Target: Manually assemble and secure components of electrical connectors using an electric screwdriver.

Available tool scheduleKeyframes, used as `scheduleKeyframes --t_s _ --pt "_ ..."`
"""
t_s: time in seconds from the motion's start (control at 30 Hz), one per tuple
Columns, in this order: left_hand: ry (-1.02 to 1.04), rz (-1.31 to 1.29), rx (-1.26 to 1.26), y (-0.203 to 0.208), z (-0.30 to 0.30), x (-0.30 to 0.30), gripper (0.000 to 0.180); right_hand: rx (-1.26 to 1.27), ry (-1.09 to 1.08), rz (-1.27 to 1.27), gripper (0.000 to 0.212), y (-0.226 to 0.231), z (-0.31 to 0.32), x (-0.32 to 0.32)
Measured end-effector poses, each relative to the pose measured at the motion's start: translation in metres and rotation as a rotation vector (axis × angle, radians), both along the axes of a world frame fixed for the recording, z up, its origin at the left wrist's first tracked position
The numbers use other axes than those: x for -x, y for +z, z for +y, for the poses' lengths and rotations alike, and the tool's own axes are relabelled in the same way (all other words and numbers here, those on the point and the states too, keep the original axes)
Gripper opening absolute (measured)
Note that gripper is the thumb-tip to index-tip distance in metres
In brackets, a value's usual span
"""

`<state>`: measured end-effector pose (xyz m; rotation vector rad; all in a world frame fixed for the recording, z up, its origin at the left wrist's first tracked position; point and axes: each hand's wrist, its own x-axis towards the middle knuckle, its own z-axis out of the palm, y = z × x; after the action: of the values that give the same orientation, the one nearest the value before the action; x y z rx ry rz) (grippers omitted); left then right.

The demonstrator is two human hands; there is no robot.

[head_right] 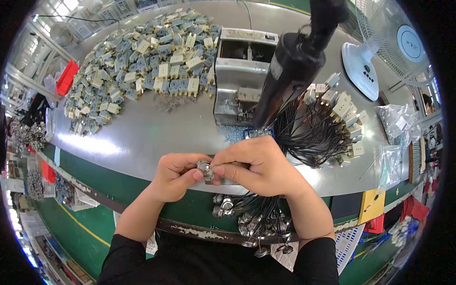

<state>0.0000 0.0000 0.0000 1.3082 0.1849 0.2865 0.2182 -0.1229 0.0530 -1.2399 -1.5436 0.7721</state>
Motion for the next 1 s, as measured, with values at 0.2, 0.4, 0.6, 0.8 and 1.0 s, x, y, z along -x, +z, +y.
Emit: scheduleKeyframes --t_s 0.2,0.4,0.6,0.8,1.0 --pt "-0.029 -0.081 0.102 -0.011 -0.005 -0.003 0.038 0.042 0.028 -0.024 0.007 0.002 -0.001 -0.001" --pt "-0.032 -0.068 0.185 -0.013 -0.006 -0.005 0.044 -0.027 0.020 0.019 0.005 -0.004 -0.001 0.000" --pt "-0.146 -0.134 0.420 -0.021 -0.008 -0.003 0.041 -0.008 -0.032 -0.074 0.006 0.007 -0.006 0.009" --pt "-0.209 -0.223 0.516 -0.036 -0.004 0.001 0.037 -0.005 -0.068 -0.105 0.012 0.004 -0.004 0.021" --pt "-0.126 -0.320 0.462 -0.037 -0.007 -0.002 0.040 -0.096 -0.074 -0.141 0.015 -0.005 0.001 0.027"
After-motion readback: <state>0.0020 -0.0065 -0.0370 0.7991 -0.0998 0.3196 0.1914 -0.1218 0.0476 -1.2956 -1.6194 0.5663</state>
